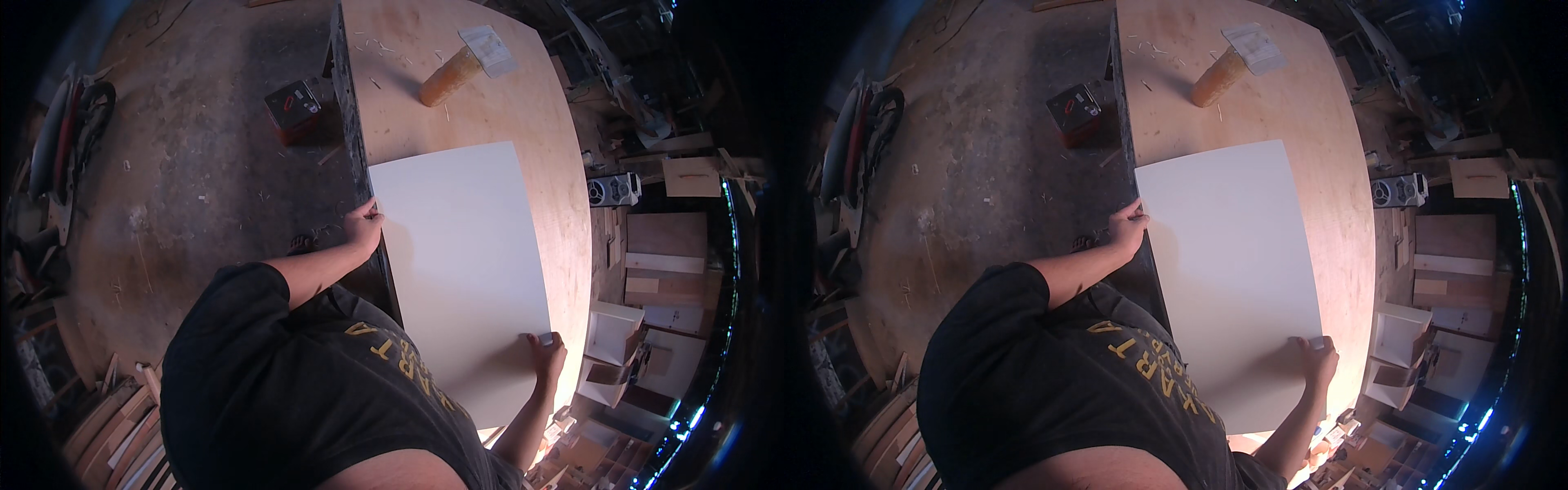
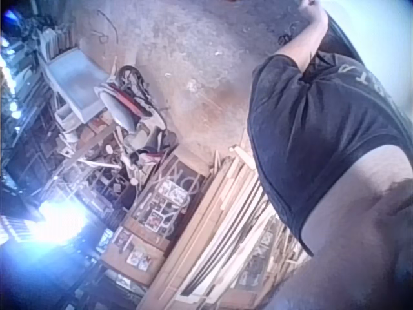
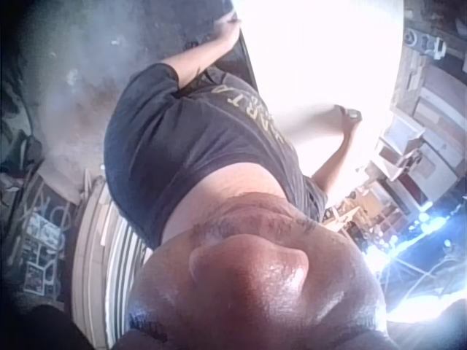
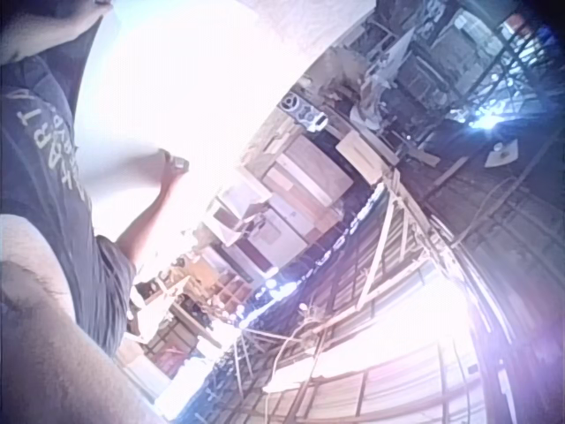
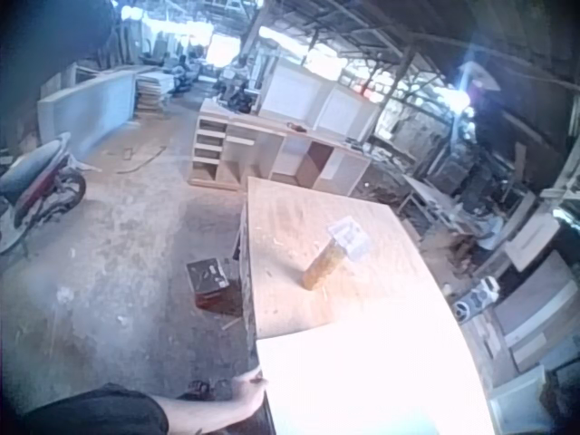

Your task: The person applies a white veneer sheet to a wooden board, smoothing it down by hand, then uses a sanding block to finish the edges and a ruler to check the alignment.

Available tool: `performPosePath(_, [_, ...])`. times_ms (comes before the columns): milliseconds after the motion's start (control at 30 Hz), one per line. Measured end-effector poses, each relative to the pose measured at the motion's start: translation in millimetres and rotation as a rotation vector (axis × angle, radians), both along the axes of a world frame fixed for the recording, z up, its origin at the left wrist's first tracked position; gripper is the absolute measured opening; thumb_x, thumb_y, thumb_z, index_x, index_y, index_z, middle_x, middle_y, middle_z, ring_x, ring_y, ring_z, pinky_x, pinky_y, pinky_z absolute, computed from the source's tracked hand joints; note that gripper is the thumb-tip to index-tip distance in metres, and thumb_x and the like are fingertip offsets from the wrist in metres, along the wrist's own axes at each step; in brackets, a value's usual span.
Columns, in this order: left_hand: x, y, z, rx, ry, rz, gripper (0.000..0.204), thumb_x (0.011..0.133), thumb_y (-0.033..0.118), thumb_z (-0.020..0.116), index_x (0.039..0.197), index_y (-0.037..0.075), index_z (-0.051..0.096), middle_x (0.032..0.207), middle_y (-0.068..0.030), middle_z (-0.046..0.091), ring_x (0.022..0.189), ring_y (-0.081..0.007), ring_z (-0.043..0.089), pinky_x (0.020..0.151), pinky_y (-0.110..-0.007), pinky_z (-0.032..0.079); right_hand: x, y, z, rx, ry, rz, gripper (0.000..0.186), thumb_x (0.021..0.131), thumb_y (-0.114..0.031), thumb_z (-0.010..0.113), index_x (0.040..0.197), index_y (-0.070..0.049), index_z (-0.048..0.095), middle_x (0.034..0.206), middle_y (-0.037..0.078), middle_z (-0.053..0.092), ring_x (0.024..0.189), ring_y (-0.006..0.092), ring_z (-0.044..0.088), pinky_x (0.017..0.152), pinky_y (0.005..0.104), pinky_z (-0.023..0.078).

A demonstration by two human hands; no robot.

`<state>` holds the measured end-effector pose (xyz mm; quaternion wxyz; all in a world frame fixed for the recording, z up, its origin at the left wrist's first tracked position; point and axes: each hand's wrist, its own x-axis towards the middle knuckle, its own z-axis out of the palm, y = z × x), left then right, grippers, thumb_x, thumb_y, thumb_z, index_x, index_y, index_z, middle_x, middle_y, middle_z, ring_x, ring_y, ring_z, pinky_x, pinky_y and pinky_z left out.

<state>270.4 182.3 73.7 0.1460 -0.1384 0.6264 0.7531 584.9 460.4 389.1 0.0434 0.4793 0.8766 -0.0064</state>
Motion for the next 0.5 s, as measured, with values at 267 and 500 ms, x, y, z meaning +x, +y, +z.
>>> performPosePath(267, [-2,-2,7,-0.14,0.008,-0.034,0.049,0.083,0.001,0.074,0.132,0.005,0.071,0.081,-0.0024,0.073,0.075,-0.0098,0.065,0.076,-0.029,0.054,1,4,-1,0.004,-0.013,-0.014,0.045,0.078,-0.035,0.089,0.099,-0.001,0.07,0.092,0.025,0.076,0.089,0.0427,0.074,0.077,0.0489,0.058])
performPosePath(500, [-3,-5,13,-0.254,0.043,-0.073,0.048,0.083,0.006,0.074,0.131,0.006,0.072,0.083,-0.0051,0.076,0.077,-0.0131,0.07,0.077,-0.032,0.055,-5,3,6,-0.007,-0.006,-0.008,0.042,0.079,-0.032,0.089,0.095,0.002,0.069,0.088,0.024,0.076,0.084,0.0397,0.076,0.074,0.0471,0.058])
